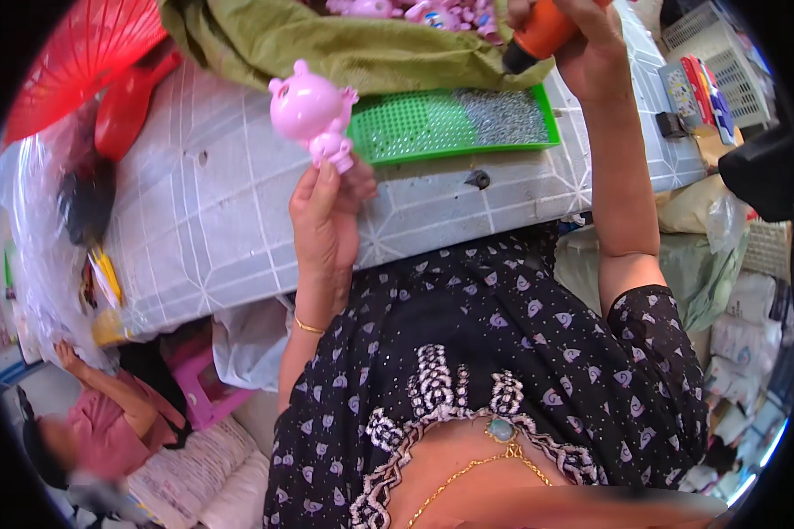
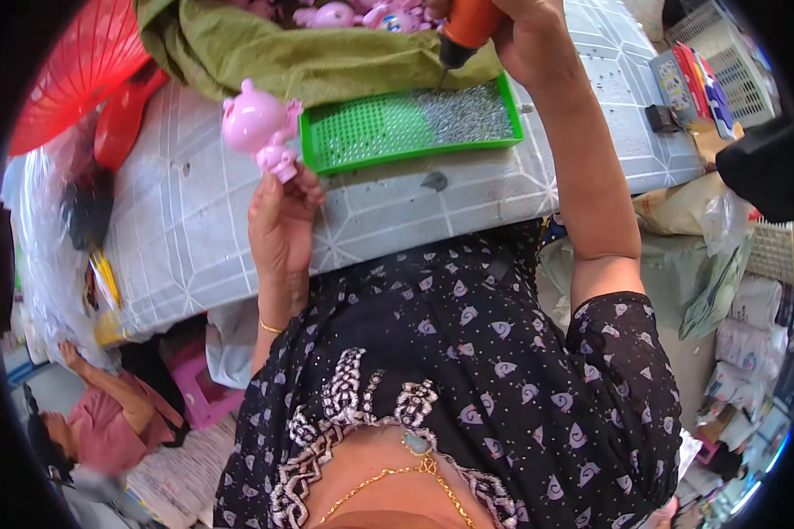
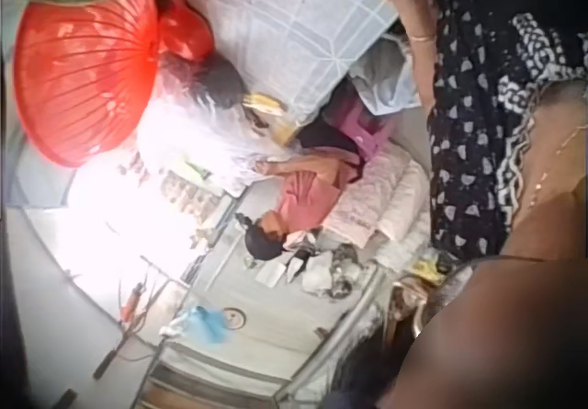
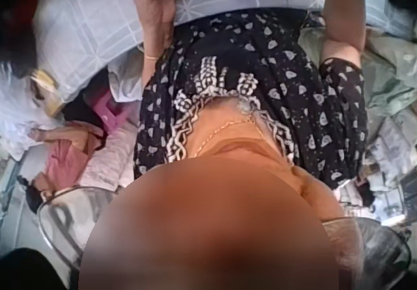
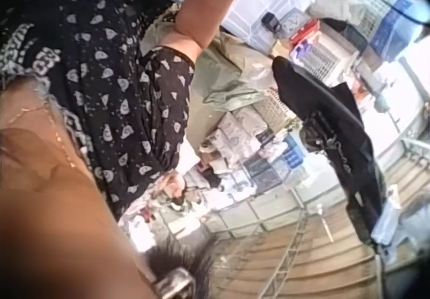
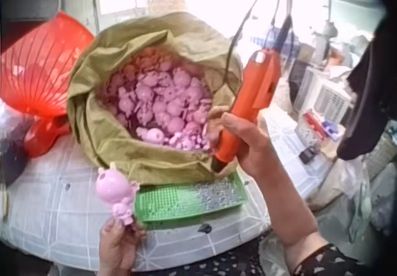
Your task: Using an electric screwdriver to assemble components of small pink plastic toy pigs.
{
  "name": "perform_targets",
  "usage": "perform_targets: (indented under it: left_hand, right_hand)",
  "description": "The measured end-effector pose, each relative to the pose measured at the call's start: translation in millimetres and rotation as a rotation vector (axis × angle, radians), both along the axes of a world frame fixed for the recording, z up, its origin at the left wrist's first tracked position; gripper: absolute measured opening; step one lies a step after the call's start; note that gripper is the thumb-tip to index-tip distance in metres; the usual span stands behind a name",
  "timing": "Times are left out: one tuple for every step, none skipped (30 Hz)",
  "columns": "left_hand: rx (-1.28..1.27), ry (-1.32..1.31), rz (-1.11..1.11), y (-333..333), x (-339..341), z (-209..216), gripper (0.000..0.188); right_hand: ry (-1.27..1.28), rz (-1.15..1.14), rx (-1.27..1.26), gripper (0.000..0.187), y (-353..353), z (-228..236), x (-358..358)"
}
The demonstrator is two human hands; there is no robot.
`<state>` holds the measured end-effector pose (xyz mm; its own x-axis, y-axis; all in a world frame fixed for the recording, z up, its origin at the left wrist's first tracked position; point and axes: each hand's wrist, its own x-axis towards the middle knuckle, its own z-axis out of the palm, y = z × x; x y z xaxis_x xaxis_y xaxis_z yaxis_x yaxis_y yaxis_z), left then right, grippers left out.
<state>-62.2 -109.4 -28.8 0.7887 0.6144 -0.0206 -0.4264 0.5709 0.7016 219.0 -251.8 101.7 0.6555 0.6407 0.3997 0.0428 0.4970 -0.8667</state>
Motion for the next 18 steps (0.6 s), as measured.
perform_targets:
  left_hand:
    - [-0.028,-0.025,-0.029,-2,6,5,0.031]
    - [-0.047,-0.027,-0.015,-3,5,6,0.031]
    - [-0.041,-0.014,0.007,-4,5,7,0.031]
    - [-0.041,-0.006,0.014,-4,6,7,0.031]
    - [-0.045,-0.003,0.02,-4,6,8,0.031]
    - [-0.065,0.009,0.04,-6,7,10,0.031]
    - [-0.084,0.018,0.054,-5,7,10,0.032]
    - [-0.131,-0.021,0.015,-3,7,9,0.034]
    - [-0.141,-0.017,0.042,-2,6,9,0.034]
    - [-0.137,-0.036,-0.027,-2,10,12,0.036]
    - [-0.127,-0.048,-0.056,-2,6,10,0.037]
    - [-0.112,-0.05,-0.061,-2,0,7,0.038]
    - [-0.121,-0.053,-0.06,-2,1,7,0.038]
    - [-0.128,-0.081,-0.089,-1,1,7,0.04]
    - [-0.135,-0.109,-0.118,-1,1,7,0.041]
    - [-0.141,-0.11,-0.111,0,-1,5,0.041]
    - [-0.087,-0.08,-0.069,2,-4,2,0.041]
    - [-0.033,-0.049,-0.028,4,-6,1,0.042]
  right_hand:
    - [-0.03,0.097,-0.041,0.031,-7,3,-2]
    - [0.096,0.166,0.028,0.027,3,-6,-7]
    - [0.358,0.528,0.324,0.023,21,-14,-15]
    - [0.624,0.864,0.617,0.02,38,-20,-25]
    - [0.718,0.942,0.637,0.015,43,-17,-38]
    - [0.759,0.994,0.676,0.013,50,-16,-48]
    - [0.797,1.04,0.716,0.011,56,-14,-58]
    - [0.862,1.098,0.741,0.013,61,-12,-69]
    - [0.578,0.766,0.471,0.014,50,0,-82]
    - [0.273,0.41,0.206,0.016,34,17,-95]
    - [0.257,0.441,0.237,0.02,40,14,-102]
    - [0.247,0.458,0.242,0.02,45,11,-108]
    - [0.221,0.439,0.248,0.021,44,13,-110]
    - [0.209,0.428,0.247,0.021,43,15,-110]
    - [0.206,0.428,0.238,0.021,42,17,-110]
    - [0.2,0.418,0.238,0.021,43,17,-110]
    - [0.193,0.405,0.239,0.021,44,17,-110]
    - [0.157,0.367,0.215,0.02,46,17,-109]
